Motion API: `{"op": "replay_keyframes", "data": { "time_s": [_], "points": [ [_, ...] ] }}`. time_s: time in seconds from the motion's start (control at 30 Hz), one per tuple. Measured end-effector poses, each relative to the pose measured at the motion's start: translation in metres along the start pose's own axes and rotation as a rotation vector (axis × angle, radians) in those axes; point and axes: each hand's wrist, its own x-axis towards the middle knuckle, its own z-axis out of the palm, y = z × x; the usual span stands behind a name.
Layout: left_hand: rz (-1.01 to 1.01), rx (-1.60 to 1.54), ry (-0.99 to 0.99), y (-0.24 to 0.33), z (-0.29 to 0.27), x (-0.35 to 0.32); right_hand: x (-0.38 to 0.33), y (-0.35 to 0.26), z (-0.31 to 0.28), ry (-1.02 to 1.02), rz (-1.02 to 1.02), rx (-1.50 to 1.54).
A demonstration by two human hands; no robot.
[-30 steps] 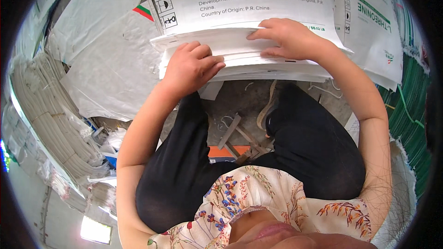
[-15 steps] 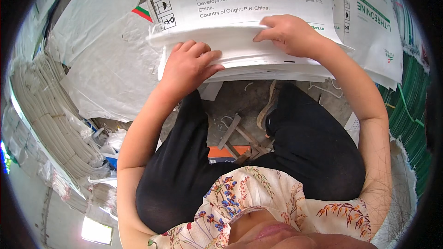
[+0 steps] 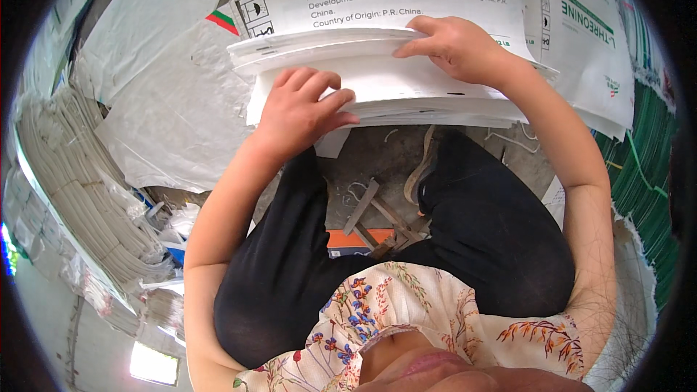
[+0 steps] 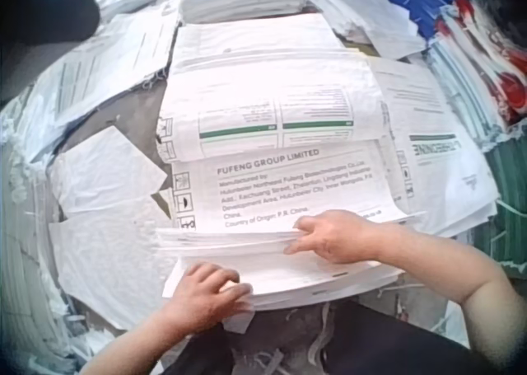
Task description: The person lifts a stack of printed sacks, places them onto their lap, and flips through the individual sacks one by one by hand.
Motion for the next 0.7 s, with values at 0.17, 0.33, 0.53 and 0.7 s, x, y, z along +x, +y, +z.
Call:
{"op": "replay_keyframes", "data": {
  "time_s": [0.17,0.33,0.53,0.7],
  "points": [
    [-0.111,0.006,-0.067,0.000,0.003,-0.001,0.000,-0.019,-0.013,-0.133,0.080,0.093],
    [-0.128,0.071,0.020,-0.004,0.007,0.007,0.002,-0.018,-0.018,-0.200,0.134,0.149],
    [-0.063,0.187,0.157,-0.007,0.008,0.006,0.006,0.000,-0.013,-0.203,0.143,0.252],
    [-0.079,0.016,-0.078,-0.001,0.009,0.001,0.020,-0.011,-0.027,-0.080,0.278,0.215]
  ]
}}
